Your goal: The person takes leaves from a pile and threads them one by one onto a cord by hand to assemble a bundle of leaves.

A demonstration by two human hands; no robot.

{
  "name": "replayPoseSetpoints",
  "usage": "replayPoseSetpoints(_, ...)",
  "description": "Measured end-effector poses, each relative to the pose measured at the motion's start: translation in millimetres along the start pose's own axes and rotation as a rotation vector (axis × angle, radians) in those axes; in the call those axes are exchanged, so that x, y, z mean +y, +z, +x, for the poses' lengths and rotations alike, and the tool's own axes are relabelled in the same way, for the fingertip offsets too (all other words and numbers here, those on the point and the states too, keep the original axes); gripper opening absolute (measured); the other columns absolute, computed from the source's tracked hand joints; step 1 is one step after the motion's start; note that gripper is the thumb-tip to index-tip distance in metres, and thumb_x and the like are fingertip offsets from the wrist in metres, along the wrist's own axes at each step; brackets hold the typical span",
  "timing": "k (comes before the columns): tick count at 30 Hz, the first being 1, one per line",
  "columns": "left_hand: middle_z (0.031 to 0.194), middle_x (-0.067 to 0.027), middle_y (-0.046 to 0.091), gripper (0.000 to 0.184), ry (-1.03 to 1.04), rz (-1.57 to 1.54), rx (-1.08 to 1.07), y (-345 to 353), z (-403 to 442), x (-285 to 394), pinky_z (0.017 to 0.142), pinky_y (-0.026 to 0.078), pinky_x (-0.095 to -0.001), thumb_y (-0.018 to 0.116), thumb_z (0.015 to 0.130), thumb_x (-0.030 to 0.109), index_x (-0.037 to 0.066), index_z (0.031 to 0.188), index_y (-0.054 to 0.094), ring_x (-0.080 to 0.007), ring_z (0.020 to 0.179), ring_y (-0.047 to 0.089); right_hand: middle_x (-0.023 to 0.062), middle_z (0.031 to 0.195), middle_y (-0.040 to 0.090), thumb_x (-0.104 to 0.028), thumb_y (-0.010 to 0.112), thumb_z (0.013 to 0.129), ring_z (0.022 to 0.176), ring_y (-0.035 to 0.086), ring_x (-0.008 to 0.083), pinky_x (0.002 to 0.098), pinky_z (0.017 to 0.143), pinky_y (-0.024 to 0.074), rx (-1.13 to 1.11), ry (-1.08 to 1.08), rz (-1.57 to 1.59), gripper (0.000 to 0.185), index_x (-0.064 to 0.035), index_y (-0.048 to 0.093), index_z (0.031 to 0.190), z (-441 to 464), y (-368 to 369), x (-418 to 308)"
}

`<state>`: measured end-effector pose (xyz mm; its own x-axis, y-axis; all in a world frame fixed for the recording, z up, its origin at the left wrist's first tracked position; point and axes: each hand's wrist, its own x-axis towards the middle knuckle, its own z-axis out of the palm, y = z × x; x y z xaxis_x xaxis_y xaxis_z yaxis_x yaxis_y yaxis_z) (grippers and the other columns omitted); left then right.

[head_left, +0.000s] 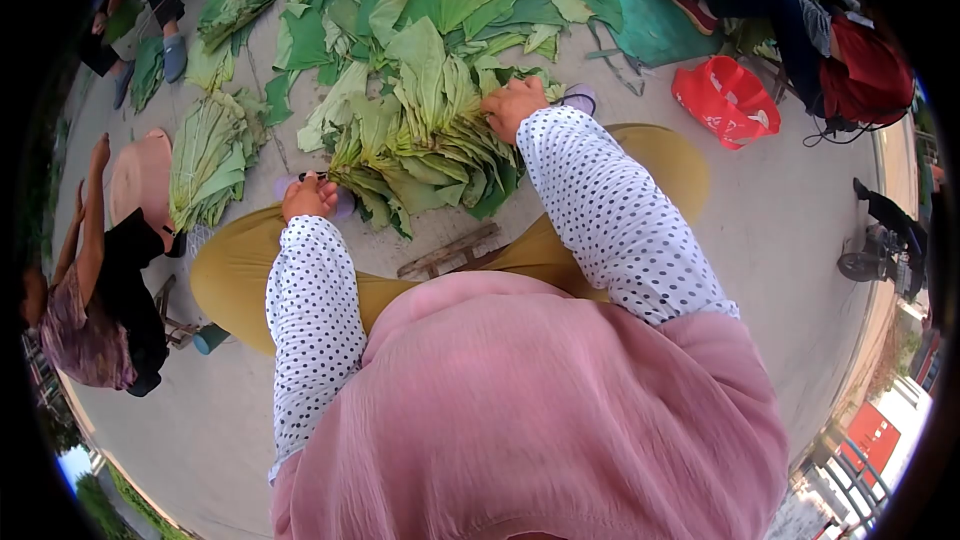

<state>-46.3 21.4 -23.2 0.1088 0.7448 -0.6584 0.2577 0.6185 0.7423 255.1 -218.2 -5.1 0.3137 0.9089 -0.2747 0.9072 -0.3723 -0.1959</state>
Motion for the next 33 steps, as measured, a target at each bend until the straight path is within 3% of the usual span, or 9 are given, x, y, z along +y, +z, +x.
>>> replayPoseSetpoints(7,0.085,-0.0102,0.063,0.018,0.002,-0.001,-0.005,-0.2,1.3,-0.6,0.05,0.05,-0.0298,0.058,0.091,0.018,0.004,0.099,0.05,-0.0197,0.065,0.064,0.0033,0.1,0.063,-0.014,0.056,0.078,0.099,0.052,0.0233,0.0415,0.091,0.0301,0.098,0.097,-0.01,0.02,-0.0144,0.064,0.097,-2.1,11.1,8.1)
replayPoseSetpoints(10,0.085,-0.0102,0.063,0.017,0.001,-0.008,0.006,1.2,1.7,-2.0,0.049,0.05,-0.0291,0.057,0.091,0.018,0.003,0.098,0.051,-0.0193,0.065,0.064,0.0034,0.108,0.062,-0.017,0.058,0.081,0.103,0.052,0.023,0.0417,0.094,0.029,0.032,0.051,-0.109,0.027,-0.0161,0.062,0.107,2.0,10.3,3.3)
replayPoseSetpoints(12,0.084,-0.0099,0.063,0.017,-0.001,-0.012,-0.011,0.4,1.7,-2.0,0.049,0.05,-0.0283,0.057,0.092,0.018,0.003,0.097,0.051,-0.0187,0.064,0.064,0.0026,0.117,0.059,-0.022,0.059,0.084,0.107,0.051,0.0228,0.0418,0.096,0.0277,0.155,-0.095,-0.025,0.035,-0.0185,0.057,0.119,-2.6,8.0,-3.9)
replayPoseSetpoints(16,0.084,-0.0097,0.063,0.016,-0.017,0.0,-0.016,1.7,-1.6,0.7,0.048,0.05,-0.0279,0.058,0.091,0.017,0.003,0.097,0.052,-0.018,0.063,0.064,-0.0016,0.124,0.057,-0.032,0.058,0.087,0.11,0.049,0.0196,0.0414,0.097,0.026,0.136,-0.103,0.047,0.041,-0.0228,0.053,0.127,1.5,0.2,-12.7)
replayPoseSetpoints(27,0.082,-0.0095,0.063,0.015,-0.021,-0.034,0.002,1.7,-1.1,-0.5,0.045,0.049,-0.027,0.058,0.091,0.016,0.004,0.096,0.051,-0.0178,0.061,0.063,0.0042,0.106,0.063,-0.028,0.056,0.086,0.104,0.053,0.023,0.0413,0.093,0.0287,0.014,-0.006,0.15,0.022,-0.0146,0.061,0.103,3.6,-3.8,-3.1)
replayPoseSetpoints(31,0.081,-0.0092,0.063,0.014,-0.018,-0.042,-0.003,2.0,0.0,-1.1,0.045,0.049,-0.027,0.058,0.091,0.016,0.004,0.096,0.051,-0.0178,0.06,0.063,0.005,0.105,0.064,-0.026,0.056,0.085,0.105,0.053,0.023,0.0404,0.093,0.029,-0.014,0.007,0.151,0.02,-0.0145,0.06,0.101,7.1,1.9,-0.9)
replayPoseSetpoints(33,0.08,-0.0092,0.063,0.013,-0.012,-0.054,-0.017,0.8,1.4,-1.5,0.045,0.049,-0.0272,0.057,0.091,0.016,0.004,0.095,0.051,-0.0177,0.059,0.063,0.0061,0.107,0.063,-0.021,0.054,0.085,0.105,0.053,0.023,0.0399,0.093,0.0293,0.016,0.113,0.16,0.022,-0.0156,0.061,0.105,7.0,0.5,4.4)
